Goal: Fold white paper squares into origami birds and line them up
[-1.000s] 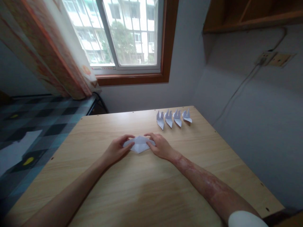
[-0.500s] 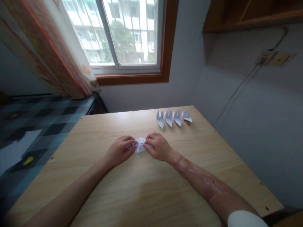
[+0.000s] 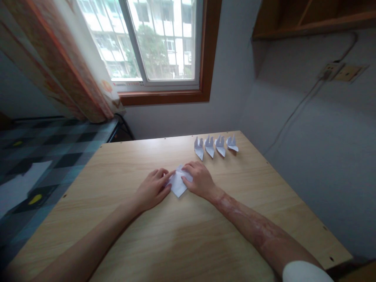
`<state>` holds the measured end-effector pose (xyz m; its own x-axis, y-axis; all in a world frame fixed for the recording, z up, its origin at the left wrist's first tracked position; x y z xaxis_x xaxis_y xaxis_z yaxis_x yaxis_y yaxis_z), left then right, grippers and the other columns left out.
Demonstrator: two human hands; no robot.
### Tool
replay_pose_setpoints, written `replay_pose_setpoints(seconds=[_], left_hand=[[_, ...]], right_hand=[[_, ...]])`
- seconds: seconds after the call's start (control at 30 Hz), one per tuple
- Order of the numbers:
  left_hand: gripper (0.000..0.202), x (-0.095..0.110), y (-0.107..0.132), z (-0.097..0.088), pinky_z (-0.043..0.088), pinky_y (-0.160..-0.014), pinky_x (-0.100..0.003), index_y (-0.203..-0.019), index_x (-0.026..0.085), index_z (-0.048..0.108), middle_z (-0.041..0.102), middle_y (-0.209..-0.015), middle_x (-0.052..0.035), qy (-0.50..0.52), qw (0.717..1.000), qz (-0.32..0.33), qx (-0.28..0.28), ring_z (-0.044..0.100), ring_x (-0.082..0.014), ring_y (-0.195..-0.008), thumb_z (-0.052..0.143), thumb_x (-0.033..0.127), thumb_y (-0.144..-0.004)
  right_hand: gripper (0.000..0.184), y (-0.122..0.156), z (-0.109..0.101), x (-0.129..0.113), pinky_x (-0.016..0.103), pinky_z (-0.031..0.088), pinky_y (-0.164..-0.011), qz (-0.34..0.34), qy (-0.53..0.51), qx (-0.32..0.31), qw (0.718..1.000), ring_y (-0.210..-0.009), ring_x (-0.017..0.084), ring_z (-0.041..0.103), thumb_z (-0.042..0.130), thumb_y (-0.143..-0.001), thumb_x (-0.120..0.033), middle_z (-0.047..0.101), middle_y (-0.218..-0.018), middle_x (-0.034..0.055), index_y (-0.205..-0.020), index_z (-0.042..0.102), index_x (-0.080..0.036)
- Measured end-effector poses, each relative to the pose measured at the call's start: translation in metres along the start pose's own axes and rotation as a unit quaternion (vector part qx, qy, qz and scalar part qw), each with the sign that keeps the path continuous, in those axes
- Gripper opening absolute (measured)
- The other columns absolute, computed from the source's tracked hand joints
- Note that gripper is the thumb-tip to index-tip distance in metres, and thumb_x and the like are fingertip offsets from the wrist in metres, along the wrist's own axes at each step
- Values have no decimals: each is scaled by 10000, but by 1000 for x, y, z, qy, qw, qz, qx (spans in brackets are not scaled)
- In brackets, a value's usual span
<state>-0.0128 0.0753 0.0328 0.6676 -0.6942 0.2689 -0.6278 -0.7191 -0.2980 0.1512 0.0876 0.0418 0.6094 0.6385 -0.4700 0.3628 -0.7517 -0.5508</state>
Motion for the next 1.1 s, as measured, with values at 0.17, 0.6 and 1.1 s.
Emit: replay_pose_setpoints(seconds=[0.17, 0.6, 1.1], left_hand=[[589, 3, 2, 1, 519, -1045, -525, -1582, 244, 611, 673, -1275, -155, -23, 1000, -14, -6, 634, -350, -1144, 632, 511, -1057], [667, 10, 1, 4, 435, -1252, -532, -1628, 232, 561, 595, -1657, -108, -36, 999, 10, -12, 542, -364, -1477, 645, 554, -1050], [660, 11, 0, 1, 453, -1243, -543, -1592, 199, 598, 615, -1642, -123, -24, 1000, 7, -11, 575, -371, -1461, 670, 545, -1034]], right_hand=[[386, -1, 3, 8, 525, 537, -1085, 30, 23, -11, 999, -1201, 335, 667, 802, -922, -199, 746, -1249, 126, -1295, 705, -213], [202, 1, -4, 9, 475, 537, -1025, 48, 63, 16, 997, -1137, 304, 704, 786, -963, -212, 759, -1163, 95, -1165, 789, -224], [152, 2, 0, 19, 458, 521, -1004, 66, 58, 17, 996, -1113, 298, 694, 807, -955, -234, 764, -1128, 89, -1107, 796, -230]])
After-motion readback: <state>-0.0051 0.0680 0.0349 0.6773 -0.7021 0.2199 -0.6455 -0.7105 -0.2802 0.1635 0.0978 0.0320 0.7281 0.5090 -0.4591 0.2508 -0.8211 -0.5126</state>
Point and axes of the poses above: each hand's wrist, its own y-axis away from the middle knuckle, its own z-axis out of the palm, x = y × z, the point moved 10 cm from there along -y, towards the middle knuckle
